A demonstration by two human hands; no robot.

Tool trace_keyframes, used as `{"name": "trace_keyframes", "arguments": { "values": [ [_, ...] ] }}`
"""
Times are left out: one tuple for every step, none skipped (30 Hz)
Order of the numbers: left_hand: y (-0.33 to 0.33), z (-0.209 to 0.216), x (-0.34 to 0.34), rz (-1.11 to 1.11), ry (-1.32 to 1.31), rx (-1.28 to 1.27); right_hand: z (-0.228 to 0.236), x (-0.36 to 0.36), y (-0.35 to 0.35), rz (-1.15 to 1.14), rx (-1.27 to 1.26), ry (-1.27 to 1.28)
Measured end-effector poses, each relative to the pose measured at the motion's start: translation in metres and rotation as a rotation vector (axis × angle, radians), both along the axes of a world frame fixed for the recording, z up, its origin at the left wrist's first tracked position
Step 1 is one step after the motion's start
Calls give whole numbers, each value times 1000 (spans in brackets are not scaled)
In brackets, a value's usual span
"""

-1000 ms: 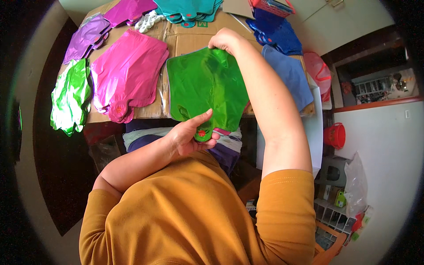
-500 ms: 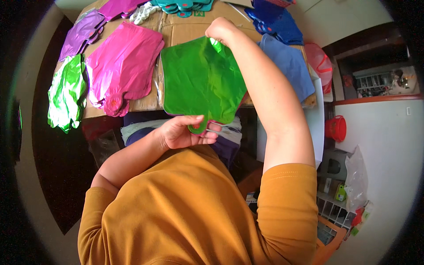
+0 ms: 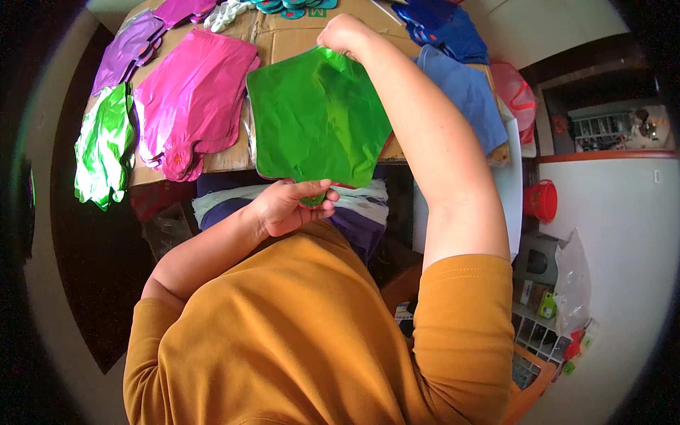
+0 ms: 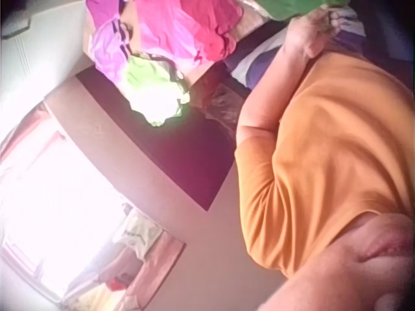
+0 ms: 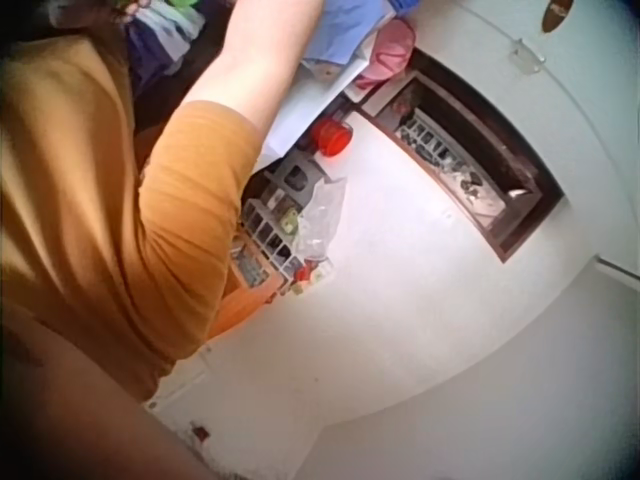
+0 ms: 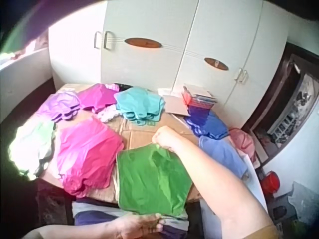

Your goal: Folding colorful star-shaped plastic bags and inserting them into cardboard packaging sleeves.

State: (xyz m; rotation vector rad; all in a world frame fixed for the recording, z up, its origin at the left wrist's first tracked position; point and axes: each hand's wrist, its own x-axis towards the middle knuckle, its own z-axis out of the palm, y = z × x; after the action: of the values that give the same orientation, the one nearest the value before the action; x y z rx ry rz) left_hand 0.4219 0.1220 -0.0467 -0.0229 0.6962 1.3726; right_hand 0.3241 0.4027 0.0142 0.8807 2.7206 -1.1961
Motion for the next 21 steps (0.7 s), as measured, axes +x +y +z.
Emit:
{"name": "trace_keyframes", "arguments": {
  "values": [
    [-1, 2, -1, -3, -23, 19, -1, 0, -2, 13, -12, 10],
    [-1, 4, -3, -7, -45, 39, -3, 1, -5, 25, -25, 19],
    [-1, 3, -3, -15, -70, 53, -5, 1, -7, 38, -37, 28],
    [-1, 1, -3, -22, -94, 67, -5, 1, -7, 35, -38, 34],
    [-1, 0, -4, -30, -119, 82, -5, 0, -8, 33, -39, 41],
    [-3, -1, -4, -18, -142, 88, -6, 0, -8, 29, -39, 48],
    [-5, -2, -4, -5, -166, 93, -7, -1, -6, 28, -27, 44],
    [-7, -2, -4, 8, -189, 99, -9, -2, -5, 27, -15, 41],
    [-6, -2, -4, 14, -167, 82, -12, -3, -2, 26, -1, 37],
    [-6, -1, -4, 21, -144, 65, -14, -4, 0, 7, 5, 33],
    [-5, 0, -3, 27, -121, 48, -17, -5, 2, -11, 11, 29],
    [-4, 2, -4, 13, -93, 30, -18, -6, 4, -29, 17, 27],
    [-3, 3, -4, 0, -65, 13, -18, -9, 6, -44, 50, -22],
    [-3, 4, -5, -14, -36, -5, -17, -11, 8, -60, 83, -71],
    [-2, 6, -5, 2, -30, -20, -15, -14, 9, -75, 117, -118],
    [-2, 7, -4, 19, -24, -34, -12, -14, 12, -52, 89, -159],
    [-2, 9, -3, 35, -19, -49, -7, -12, 17, -30, 61, -200],
    [-2, 10, -3, 47, -13, -46, -1, -11, 20, -4, 33, -238],
    [-2, 11, -2, 59, -7, -44, 4, -9, 23, 25, 66, -248],
    [-3, 12, -2, 70, -1, -41, 8, -5, 26, 52, 99, -258],
    [-3, 10, -1, 54, -10, -5, 12, 0, 25, 77, 131, -271]
  ]
}}
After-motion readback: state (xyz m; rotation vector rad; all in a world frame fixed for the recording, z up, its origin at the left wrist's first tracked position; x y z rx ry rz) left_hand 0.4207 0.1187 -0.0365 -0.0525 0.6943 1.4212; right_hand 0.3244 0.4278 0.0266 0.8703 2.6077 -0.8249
